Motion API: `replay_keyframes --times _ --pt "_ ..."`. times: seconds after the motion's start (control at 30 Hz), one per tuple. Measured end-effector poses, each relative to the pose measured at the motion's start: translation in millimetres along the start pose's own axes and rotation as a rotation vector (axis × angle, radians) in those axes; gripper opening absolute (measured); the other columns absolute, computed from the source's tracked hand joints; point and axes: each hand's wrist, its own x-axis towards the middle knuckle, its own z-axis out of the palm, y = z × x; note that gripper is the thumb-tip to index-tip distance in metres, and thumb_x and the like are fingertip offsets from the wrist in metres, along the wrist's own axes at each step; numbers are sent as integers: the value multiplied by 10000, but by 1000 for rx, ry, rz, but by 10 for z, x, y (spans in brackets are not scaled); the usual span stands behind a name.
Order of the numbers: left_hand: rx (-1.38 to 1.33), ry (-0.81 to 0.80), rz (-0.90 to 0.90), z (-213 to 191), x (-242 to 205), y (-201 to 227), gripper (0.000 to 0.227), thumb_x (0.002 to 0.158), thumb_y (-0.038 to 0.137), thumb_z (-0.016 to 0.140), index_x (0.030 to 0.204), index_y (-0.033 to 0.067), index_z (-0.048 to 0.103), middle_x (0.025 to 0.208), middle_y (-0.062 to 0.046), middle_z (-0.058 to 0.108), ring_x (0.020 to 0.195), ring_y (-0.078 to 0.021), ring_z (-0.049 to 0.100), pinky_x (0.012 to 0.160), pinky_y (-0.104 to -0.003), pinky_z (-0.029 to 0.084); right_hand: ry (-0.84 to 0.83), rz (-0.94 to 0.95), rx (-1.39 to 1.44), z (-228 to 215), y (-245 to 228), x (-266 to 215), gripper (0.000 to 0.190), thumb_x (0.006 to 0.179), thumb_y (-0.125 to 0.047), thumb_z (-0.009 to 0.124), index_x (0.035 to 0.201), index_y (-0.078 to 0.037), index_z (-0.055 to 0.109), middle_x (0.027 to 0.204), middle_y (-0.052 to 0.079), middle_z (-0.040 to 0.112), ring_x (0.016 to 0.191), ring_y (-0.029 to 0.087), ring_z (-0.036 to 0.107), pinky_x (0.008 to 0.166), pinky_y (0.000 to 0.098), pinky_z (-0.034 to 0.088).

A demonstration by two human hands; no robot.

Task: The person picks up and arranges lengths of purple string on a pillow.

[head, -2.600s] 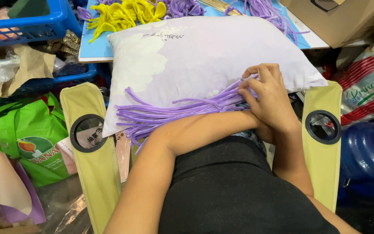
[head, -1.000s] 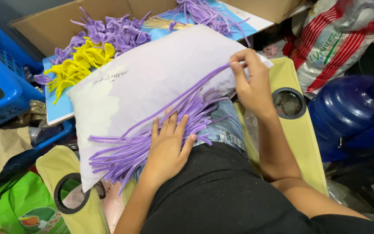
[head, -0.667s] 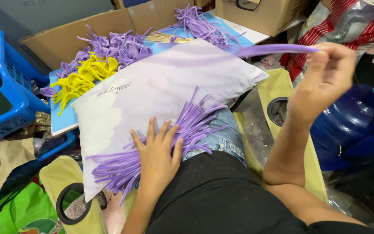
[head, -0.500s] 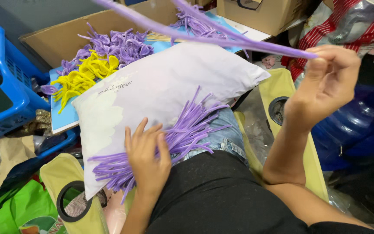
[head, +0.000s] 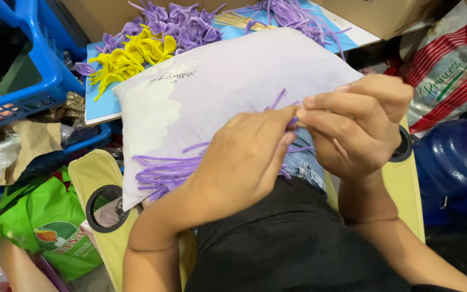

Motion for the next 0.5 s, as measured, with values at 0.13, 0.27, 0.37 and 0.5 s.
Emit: replay_keyframes --times 0.13,0.27,0.37,0.5 --pt "-213 -29 -29 -105 94 -90 75 982 75 447 915 86 479 735 -80 601 597 -324 606 544 -410 411 7 -2 88 55 78 108 155 978 -117 616 882 -17 685 975 123 668 921 345 506 823 428 434" --pt "-306 70 -53 -414 140 -21 170 1031 92 354 1076 70 516 940 -11 666 852 -162 709 816 -292 525 -51 239 260 244 105 221 391 1058 -272 432 1114 89 571 1126 263 612 1088 393 590 981 476 456" --pt "-167 224 -150 -528 164 -4 160 1062 149 407 1072 70 545 630 10 388 522 -108 355 533 -274 335 -321 467 760 383 101 269 541 1074 -423 270 1052 37 554 1105 184 573 1112 297 558 1026 408 454" --pt "-102 284 -83 -533 252 -33 186 1087 130 370 1135 41 526 1240 -35 673 761 -127 593 621 -253 446 -576 628 1214 593 50 244 606 1007 -483 381 1320 32 448 1258 135 571 1237 229 547 1089 366 463"
